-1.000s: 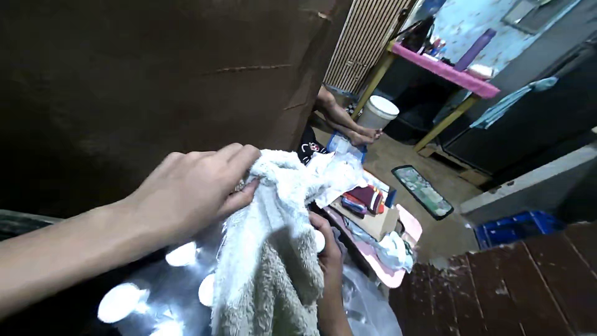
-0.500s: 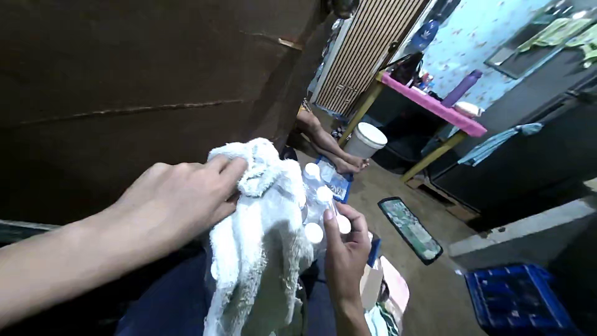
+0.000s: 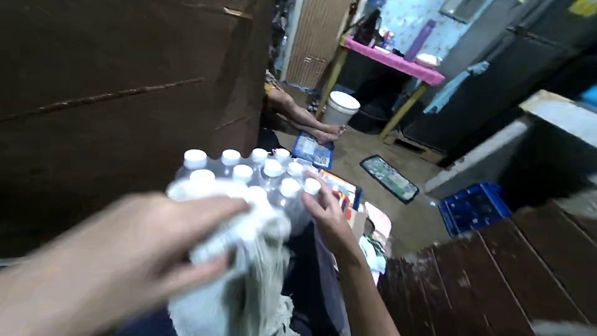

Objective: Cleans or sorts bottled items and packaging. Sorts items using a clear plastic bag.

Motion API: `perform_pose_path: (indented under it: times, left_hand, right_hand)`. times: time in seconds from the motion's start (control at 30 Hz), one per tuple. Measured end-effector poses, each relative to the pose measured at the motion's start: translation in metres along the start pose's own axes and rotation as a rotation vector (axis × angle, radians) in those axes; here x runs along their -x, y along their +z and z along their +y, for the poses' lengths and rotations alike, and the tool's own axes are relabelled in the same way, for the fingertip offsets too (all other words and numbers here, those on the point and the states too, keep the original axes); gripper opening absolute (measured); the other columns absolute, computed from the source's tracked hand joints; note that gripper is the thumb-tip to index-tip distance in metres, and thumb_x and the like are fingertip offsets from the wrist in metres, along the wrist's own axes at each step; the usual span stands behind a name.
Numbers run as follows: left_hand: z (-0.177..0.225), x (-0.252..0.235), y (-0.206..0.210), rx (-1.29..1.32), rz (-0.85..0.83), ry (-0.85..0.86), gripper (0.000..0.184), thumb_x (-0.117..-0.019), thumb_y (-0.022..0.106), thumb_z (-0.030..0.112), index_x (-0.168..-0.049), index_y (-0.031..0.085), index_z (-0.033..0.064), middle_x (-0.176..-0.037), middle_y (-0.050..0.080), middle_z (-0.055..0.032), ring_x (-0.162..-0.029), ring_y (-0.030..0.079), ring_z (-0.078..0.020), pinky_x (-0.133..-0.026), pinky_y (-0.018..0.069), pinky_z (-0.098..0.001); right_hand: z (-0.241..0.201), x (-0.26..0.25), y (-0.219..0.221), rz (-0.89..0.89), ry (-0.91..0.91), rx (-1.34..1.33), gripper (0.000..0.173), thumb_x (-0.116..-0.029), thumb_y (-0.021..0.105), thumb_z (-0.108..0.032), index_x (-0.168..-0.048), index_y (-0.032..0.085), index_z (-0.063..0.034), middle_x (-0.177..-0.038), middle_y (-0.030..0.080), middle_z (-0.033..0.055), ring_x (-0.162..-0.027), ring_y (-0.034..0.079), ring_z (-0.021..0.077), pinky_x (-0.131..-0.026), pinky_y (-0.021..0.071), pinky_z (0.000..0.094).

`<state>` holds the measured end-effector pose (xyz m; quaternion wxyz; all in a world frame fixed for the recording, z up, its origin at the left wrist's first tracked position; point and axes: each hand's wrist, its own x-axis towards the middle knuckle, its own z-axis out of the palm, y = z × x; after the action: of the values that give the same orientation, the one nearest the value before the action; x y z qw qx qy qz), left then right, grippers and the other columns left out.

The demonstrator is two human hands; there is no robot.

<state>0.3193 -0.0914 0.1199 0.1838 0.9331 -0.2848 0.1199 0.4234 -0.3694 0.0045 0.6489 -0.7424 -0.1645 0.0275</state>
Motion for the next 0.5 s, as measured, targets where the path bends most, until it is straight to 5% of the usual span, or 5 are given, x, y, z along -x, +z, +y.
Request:
perform_pose_path:
  times: [0.13, 0.2, 0.27, 0.37, 0.5]
  left_hand:
    - [-0.024, 0.013, -0.027, -0.174, 0.285, -0.237, 0.050, -0.0868, 0.067, 0.025, -0.130, 0.056, 0.0012, -0.099, 0.066, -0.0237, -0.083, 0.066, -0.0451, -0.065, 0.0497, -0.0662]
    - [-0.033, 0.046, -0.006, -0.236, 0.245, -0.377, 0.055, -0.0882, 0.069, 0.025, -0.137, 0.053, 0.0040, -0.105, 0.066, -0.0276, -0.085, 0.066, -0.0520, -0.066, 0.0488, -0.0734]
    - [-0.031, 0.081, 0.011, -0.215, 0.214, -0.431, 0.053, -0.0907, 0.066, 0.023, -0.137, 0.050, 0.0032, -0.100, 0.066, -0.0277, -0.079, 0.066, -0.0517, -0.062, 0.0487, -0.0728]
    - [-0.009, 0.115, -0.006, -0.092, 0.207, -0.394, 0.047, -0.0909, 0.063, 0.028, -0.133, 0.053, 0.0081, -0.087, 0.067, -0.0163, -0.071, 0.066, -0.0376, -0.058, 0.0505, -0.0633]
    - [0.033, 0.146, -0.020, 0.389, 0.310, -0.374, 0.038, -0.0970, 0.063, 0.023, -0.132, 0.053, 0.0130, -0.102, 0.068, -0.0028, -0.081, 0.067, -0.0103, -0.069, 0.0578, -0.0338]
  right_hand:
    - [0.016, 0.052, 0.034, 0.007, 0.007, -0.129, 0.063, -0.0985, 0.064, -0.026, -0.156, 0.039, -0.0251, -0.143, 0.058, 0.0043, -0.117, 0.064, 0.0157, -0.094, 0.0570, 0.0407]
    - [0.019, 0.077, 0.065, 0.048, -0.018, -0.125, 0.069, -0.0918, 0.060, -0.010, -0.156, 0.038, -0.0196, -0.142, 0.058, 0.0095, -0.113, 0.064, 0.0183, -0.090, 0.0574, 0.0419]
    - [0.016, 0.105, 0.091, 0.077, 0.001, -0.115, 0.069, -0.0928, 0.060, -0.009, -0.157, 0.037, -0.0182, -0.150, 0.049, 0.0124, -0.124, 0.059, 0.0221, -0.098, 0.0547, 0.0462]
    - [0.009, 0.149, 0.122, 0.134, 0.033, -0.201, 0.061, -0.0967, 0.060, -0.014, -0.154, 0.042, -0.0176, -0.145, 0.056, 0.0074, -0.123, 0.061, 0.0158, -0.100, 0.0547, 0.0409]
    - [-0.003, 0.205, 0.151, 0.258, 0.247, -0.371, 0.051, -0.0986, 0.055, -0.009, -0.149, 0.047, -0.0112, -0.129, 0.066, 0.0101, -0.108, 0.067, 0.0164, -0.092, 0.0569, 0.0386]
